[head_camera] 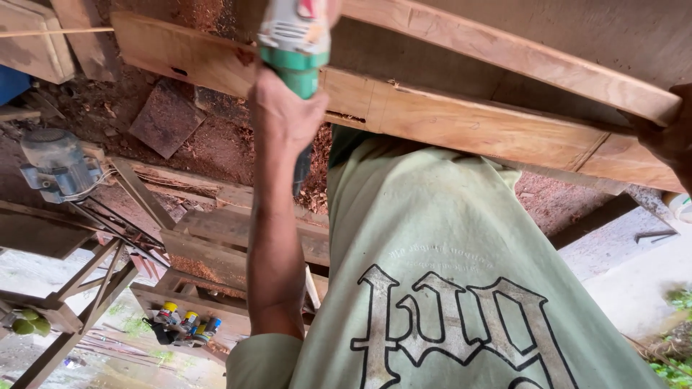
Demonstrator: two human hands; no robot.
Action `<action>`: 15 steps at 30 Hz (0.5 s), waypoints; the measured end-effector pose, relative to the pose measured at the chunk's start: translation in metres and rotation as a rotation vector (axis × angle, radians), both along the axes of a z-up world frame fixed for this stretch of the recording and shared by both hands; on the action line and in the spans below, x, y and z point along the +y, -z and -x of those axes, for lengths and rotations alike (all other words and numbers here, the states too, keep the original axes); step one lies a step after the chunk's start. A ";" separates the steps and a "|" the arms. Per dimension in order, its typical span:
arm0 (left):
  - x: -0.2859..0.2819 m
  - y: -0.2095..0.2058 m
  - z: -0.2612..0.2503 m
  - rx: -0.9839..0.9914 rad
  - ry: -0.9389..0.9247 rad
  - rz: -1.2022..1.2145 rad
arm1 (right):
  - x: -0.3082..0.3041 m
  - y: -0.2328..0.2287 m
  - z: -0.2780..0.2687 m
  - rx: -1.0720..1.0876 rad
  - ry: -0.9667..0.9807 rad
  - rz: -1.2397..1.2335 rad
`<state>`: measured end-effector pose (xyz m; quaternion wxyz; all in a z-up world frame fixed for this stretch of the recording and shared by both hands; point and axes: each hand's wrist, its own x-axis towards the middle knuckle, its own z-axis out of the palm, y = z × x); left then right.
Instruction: The person uses a handheld electric sander to smooth the surface of a long wooden plank. They move the sander back and forth along the length of the wood, occasionally adjusting their grip and the plank's position on the workbench.
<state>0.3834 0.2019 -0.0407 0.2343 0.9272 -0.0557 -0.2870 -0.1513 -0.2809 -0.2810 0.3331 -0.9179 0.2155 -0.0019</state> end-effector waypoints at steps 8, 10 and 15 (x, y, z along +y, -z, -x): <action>0.003 0.002 0.011 -0.087 -0.018 0.037 | 0.006 -0.027 -0.016 -0.012 -0.080 0.186; -0.024 -0.007 0.035 -0.035 -0.023 0.052 | 0.006 -0.031 -0.023 0.009 -0.064 0.162; -0.078 -0.006 0.109 0.071 0.022 -0.039 | 0.001 -0.047 -0.032 0.143 -0.032 0.058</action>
